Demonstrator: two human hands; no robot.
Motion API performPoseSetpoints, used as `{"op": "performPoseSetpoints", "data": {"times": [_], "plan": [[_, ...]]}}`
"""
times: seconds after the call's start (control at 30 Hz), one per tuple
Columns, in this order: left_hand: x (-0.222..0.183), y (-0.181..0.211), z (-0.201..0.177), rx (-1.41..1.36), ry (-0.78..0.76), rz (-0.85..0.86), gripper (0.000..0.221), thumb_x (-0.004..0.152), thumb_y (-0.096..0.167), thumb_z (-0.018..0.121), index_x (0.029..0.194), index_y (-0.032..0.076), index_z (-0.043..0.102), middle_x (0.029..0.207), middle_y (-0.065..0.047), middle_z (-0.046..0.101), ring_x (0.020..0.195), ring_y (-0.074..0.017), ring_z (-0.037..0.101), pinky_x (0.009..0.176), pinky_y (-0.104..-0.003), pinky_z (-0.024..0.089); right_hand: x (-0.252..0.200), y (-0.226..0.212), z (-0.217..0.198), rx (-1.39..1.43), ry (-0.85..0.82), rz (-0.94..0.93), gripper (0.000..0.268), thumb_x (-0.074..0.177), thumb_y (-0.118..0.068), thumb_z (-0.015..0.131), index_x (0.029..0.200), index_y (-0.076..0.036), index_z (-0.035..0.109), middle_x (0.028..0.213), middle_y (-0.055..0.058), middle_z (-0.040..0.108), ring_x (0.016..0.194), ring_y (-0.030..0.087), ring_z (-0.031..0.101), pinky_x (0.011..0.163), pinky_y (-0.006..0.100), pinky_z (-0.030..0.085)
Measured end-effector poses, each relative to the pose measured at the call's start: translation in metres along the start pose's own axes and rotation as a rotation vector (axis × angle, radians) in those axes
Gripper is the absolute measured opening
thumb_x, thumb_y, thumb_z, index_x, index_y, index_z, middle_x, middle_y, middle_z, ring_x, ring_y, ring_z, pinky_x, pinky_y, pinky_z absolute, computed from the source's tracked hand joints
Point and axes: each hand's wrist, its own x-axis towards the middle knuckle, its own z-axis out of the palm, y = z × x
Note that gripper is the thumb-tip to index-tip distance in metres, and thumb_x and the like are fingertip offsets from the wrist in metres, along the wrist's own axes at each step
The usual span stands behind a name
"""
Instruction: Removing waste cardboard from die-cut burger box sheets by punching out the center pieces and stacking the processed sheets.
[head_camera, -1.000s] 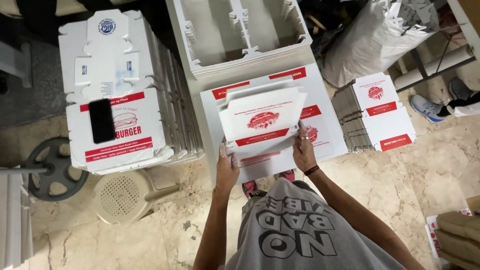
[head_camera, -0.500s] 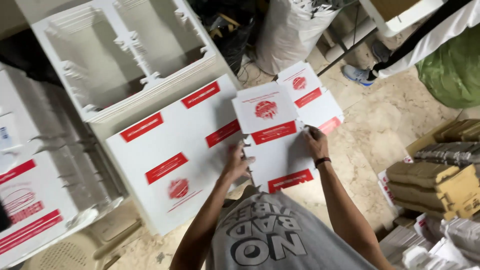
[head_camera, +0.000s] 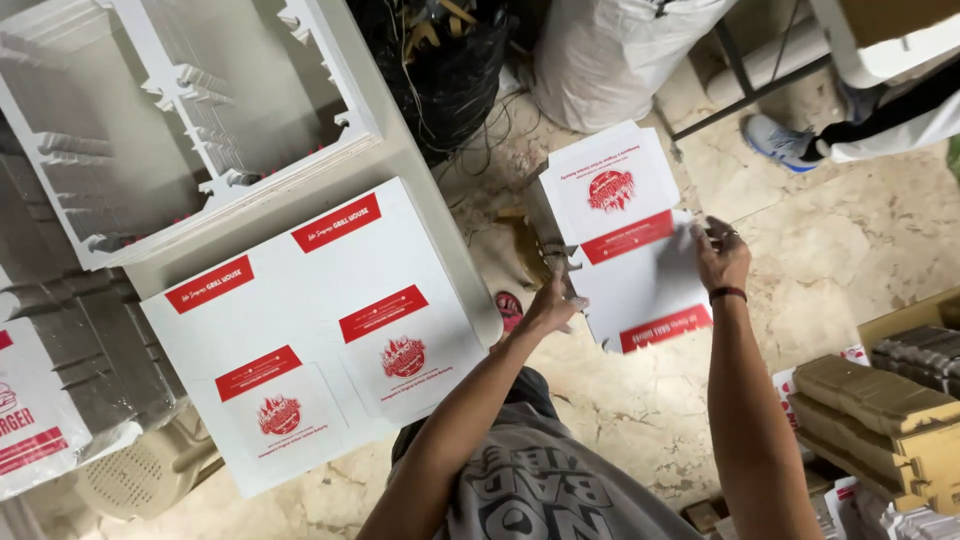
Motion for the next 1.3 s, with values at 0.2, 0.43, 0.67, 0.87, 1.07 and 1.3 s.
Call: {"op": "performPoseSetpoints", "data": {"times": [0.2, 0.43, 0.67, 0.87, 1.07, 1.3], "plan": [[0.026, 0.033, -0.038, 0.613, 0.144, -0.127, 0.111, 0.081, 0.034, 0.078, 0.162, 0.002, 0.009, 0.152, -0.035, 0.041, 0.14, -0.0489, 0.045, 0.118, -0.062, 0.036, 0.031, 0.136, 0.038, -0.346, -0.176, 0.419, 0.089, 0.093, -0.089, 0.056, 0.145, -0.017, 0.059, 0.13, 0.014, 0.069, 0.128, 0.035, 0.058, 0.114, 0.048, 0.04], [0.056, 0.005, -0.039, 0.562, 0.117, -0.079, 0.066, 0.091, 0.037, 0.066, 0.148, 0.014, 0.042, 0.14, -0.021, 0.061, 0.131, -0.0417, 0.058, 0.114, -0.054, 0.044, 0.099, 0.152, 0.083, -0.375, -0.16, 0.251, 0.076, 0.1, -0.07, 0.062, 0.144, -0.009, 0.059, 0.135, 0.019, 0.066, 0.126, 0.041, 0.058, 0.11, 0.053, 0.044], [-0.133, 0.023, -0.085, 0.845, 0.343, 0.596, 0.042, 0.107, 0.029, 0.046, 0.145, 0.012, 0.054, 0.141, -0.017, 0.063, 0.124, -0.0321, 0.063, 0.1, -0.043, 0.052, 0.107, -0.025, 0.102, 0.035, 0.259, -0.399, 0.033, 0.109, -0.011, 0.077, 0.127, 0.015, 0.068, 0.121, 0.03, 0.07, 0.111, 0.04, 0.068, 0.093, 0.045, 0.055], [-0.235, -0.132, -0.293, 1.143, 1.482, 0.315, 0.057, 0.1, 0.034, 0.064, 0.147, 0.006, 0.047, 0.158, -0.025, 0.041, 0.149, -0.0469, 0.032, 0.121, -0.059, 0.031, -0.013, -0.015, 0.19, 0.614, -0.469, -0.103, 0.002, 0.107, 0.0, 0.067, 0.109, 0.0, 0.067, 0.108, 0.018, 0.071, 0.099, 0.023, 0.07, 0.084, 0.039, 0.064], [-0.352, -0.144, -0.387, 0.251, 1.472, -0.322, 0.058, 0.088, 0.028, 0.065, 0.145, 0.018, 0.056, 0.134, -0.018, 0.065, 0.125, -0.0395, 0.06, 0.104, -0.052, 0.047, -0.228, -0.147, 0.193, -0.154, -0.706, -0.105, 0.031, 0.093, -0.029, 0.077, 0.119, -0.012, 0.078, 0.088, 0.003, 0.08, 0.066, 0.014, 0.074, 0.065, 0.027, 0.062], [-0.387, -0.155, -0.429, 0.475, 1.154, -0.156, 0.035, 0.094, 0.027, 0.063, 0.129, 0.021, 0.068, 0.112, -0.007, 0.078, 0.068, -0.0176, 0.073, 0.05, -0.032, 0.058, -0.283, -0.164, 0.213, -0.525, -0.351, -0.125, 0.028, 0.084, -0.036, 0.069, 0.108, -0.03, 0.083, 0.09, 0.011, 0.079, 0.087, 0.031, 0.075, 0.074, 0.046, 0.056]]}}
